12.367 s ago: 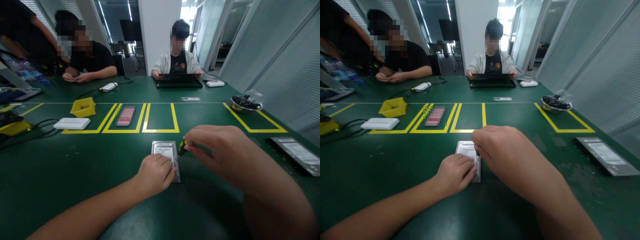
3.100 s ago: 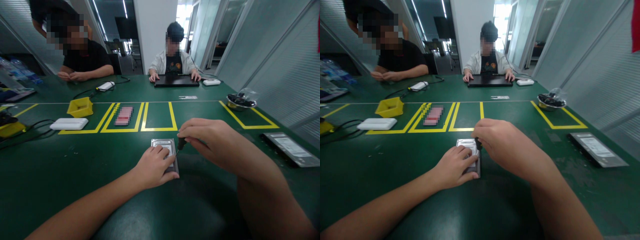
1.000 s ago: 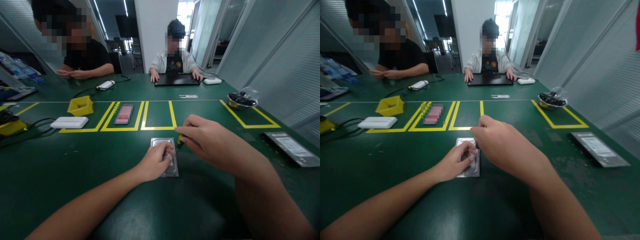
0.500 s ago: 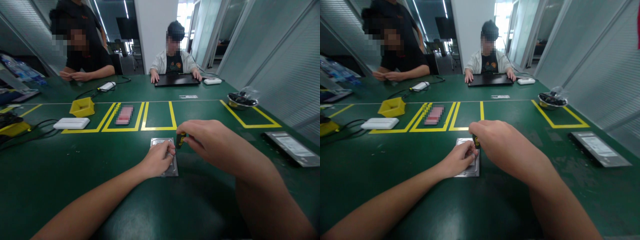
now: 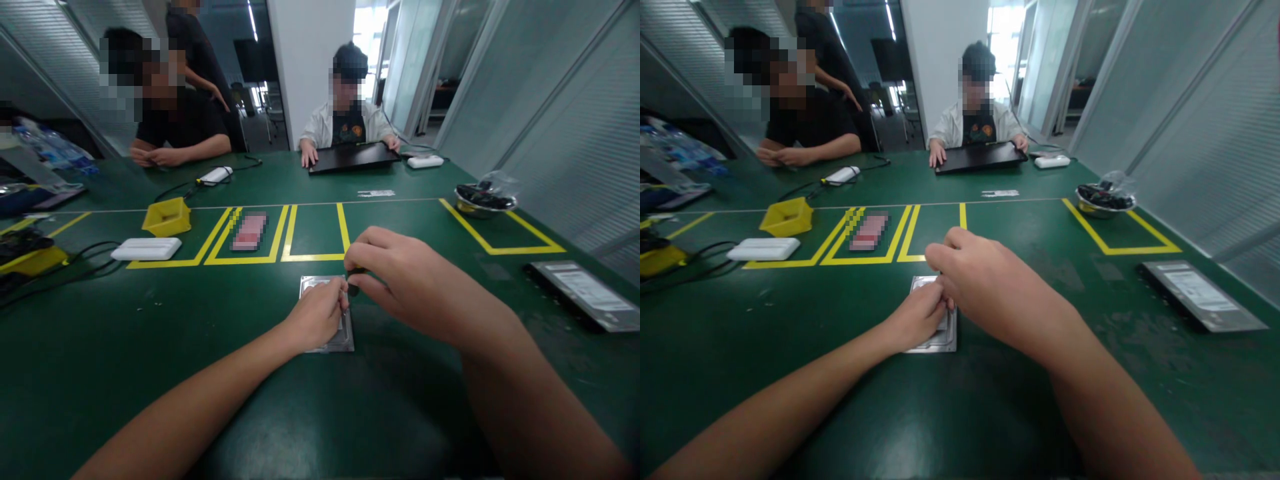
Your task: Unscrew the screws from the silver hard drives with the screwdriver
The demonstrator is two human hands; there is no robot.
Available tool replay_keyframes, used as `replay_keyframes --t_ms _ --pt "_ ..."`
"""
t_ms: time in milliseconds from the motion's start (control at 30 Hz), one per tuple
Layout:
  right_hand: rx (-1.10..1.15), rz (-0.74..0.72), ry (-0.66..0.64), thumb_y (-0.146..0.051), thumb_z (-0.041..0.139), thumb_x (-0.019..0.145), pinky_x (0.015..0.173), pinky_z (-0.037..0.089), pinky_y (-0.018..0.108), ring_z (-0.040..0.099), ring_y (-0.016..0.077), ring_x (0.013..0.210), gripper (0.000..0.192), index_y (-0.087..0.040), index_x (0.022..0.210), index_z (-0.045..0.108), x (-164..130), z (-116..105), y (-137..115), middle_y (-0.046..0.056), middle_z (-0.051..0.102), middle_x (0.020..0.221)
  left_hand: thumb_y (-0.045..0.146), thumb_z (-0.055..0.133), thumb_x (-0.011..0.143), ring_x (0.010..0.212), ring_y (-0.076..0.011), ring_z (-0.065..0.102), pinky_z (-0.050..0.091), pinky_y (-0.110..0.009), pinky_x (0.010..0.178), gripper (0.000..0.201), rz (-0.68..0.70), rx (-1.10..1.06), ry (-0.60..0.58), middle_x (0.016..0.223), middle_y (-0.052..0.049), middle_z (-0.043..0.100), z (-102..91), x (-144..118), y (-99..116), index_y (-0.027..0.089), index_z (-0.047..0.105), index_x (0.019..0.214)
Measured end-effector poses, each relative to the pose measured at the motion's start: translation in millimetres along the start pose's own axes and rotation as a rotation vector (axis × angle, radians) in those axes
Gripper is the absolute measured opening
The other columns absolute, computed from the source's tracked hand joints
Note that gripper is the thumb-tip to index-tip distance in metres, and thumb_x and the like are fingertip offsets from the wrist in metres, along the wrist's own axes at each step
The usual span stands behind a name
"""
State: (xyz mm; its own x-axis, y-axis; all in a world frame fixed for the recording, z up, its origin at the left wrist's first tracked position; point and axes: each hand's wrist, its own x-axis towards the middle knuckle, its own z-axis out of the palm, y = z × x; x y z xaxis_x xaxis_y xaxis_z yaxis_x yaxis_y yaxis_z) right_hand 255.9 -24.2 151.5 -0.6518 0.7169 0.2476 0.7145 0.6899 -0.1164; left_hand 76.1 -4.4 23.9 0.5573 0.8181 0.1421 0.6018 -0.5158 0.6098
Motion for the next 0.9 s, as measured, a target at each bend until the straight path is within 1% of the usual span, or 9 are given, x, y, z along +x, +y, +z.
replay_keyframes --t_ms 133,233,300,400,533,667,767,900 --pt "-0.033 0.005 0.007 -0.011 0.055 0.089 0.07 0.036 0.027 0.052 0.0162 0.083 0.005 -0.016 0.091 0.056 1.1 1.4 2.0 0.005 0.055 0.094 0.003 0.041 0.076 0.08 -0.0196 0.056 0.041 -0.031 0.072 0.022 0.043 0.056 -0.057 0.082 -0.001 0.06 -3.0 5.0 0.7 0.021 0.046 0.088" --pt "-0.013 0.029 0.008 -0.011 0.056 0.089 0.071 0.037 0.027 0.054 0.0166 0.085 0.006 -0.016 0.093 0.057 0.3 0.7 1.5 0.004 0.057 0.094 0.003 0.043 0.073 0.079 -0.0199 0.056 0.041 -0.031 0.07 0.022 0.065 0.103 -0.1 0.081 -0.002 0.059 -5.5 8.8 0.6 0.02 0.046 0.087" --pt "0.006 0.034 0.013 -0.011 0.056 0.088 0.072 0.037 0.027 0.054 0.0166 0.085 0.008 -0.016 0.094 0.058 -0.8 0.8 1.2 0.004 0.058 0.093 0.004 0.043 0.074 0.08 -0.0206 0.056 0.041 -0.031 0.07 0.021 0.067 0.143 -0.118 0.082 -0.003 0.059 -5.7 11.1 -0.1 0.02 0.047 0.088" --pt "0.041 -0.004 0.023 -0.01 0.055 0.089 0.072 0.037 0.027 0.054 0.016 0.083 0.009 -0.016 0.094 0.06 -2.7 1.5 1.8 0.003 0.059 0.09 0.005 0.044 0.076 0.082 -0.0216 0.057 0.043 -0.032 0.073 0.021 0.09 0.185 -0.145 0.085 -0.005 0.061 -4.6 14.7 -1.6 0.019 0.049 0.09" --pt "0.07 -0.046 0.044 -0.007 0.054 0.088 0.072 0.037 0.027 0.055 0.0157 0.083 0.015 -0.014 0.097 0.063 -3.2 0.1 2.9 0.004 0.061 0.091 0.007 0.044 0.079 0.088 -0.0238 0.059 0.045 -0.034 0.077 0.02 0.111 0.193 -0.173 0.092 -0.008 0.064 -4.4 18.6 -2.5 0.018 0.052 0.093" --pt "0.105 -0.036 0.005 -0.004 0.051 0.089 0.074 0.039 0.025 0.055 0.015 0.085 0.019 -0.014 0.095 0.066 -1.1 -3.9 2.2 0.006 0.061 0.098 0.008 0.046 0.079 0.096 -0.025 0.061 0.047 -0.035 0.084 0.022 0.098 0.175 -0.19 0.101 -0.01 0.066 -6.1 19.8 -1.3 0.017 0.054 0.097" --pt "0.109 -0.038 -0.012 -0.005 0.052 0.089 0.074 0.039 0.025 0.055 0.0151 0.084 0.019 -0.014 0.094 0.067 -0.5 -5.7 2.0 0.006 0.062 0.097 0.008 0.046 0.078 0.092 -0.0249 0.061 0.047 -0.034 0.08 0.019 0.094 0.201 -0.191 0.096 -0.009 0.066 -6.7 20.0 -1.1 0.018 0.053 0.093" --pt "0.058 -0.037 0.002 -0.006 0.054 0.088 0.074 0.039 0.027 0.055 0.0164 0.083 0.017 -0.014 0.094 0.068 -1.2 -6.3 3.2 0.006 0.063 0.092 0.009 0.045 0.077 0.084 -0.0233 0.06 0.045 -0.032 0.071 0.017 0.108 0.231 -0.183 0.088 -0.006 0.064 -6.8 20.3 -1.8 0.018 0.051 0.09"
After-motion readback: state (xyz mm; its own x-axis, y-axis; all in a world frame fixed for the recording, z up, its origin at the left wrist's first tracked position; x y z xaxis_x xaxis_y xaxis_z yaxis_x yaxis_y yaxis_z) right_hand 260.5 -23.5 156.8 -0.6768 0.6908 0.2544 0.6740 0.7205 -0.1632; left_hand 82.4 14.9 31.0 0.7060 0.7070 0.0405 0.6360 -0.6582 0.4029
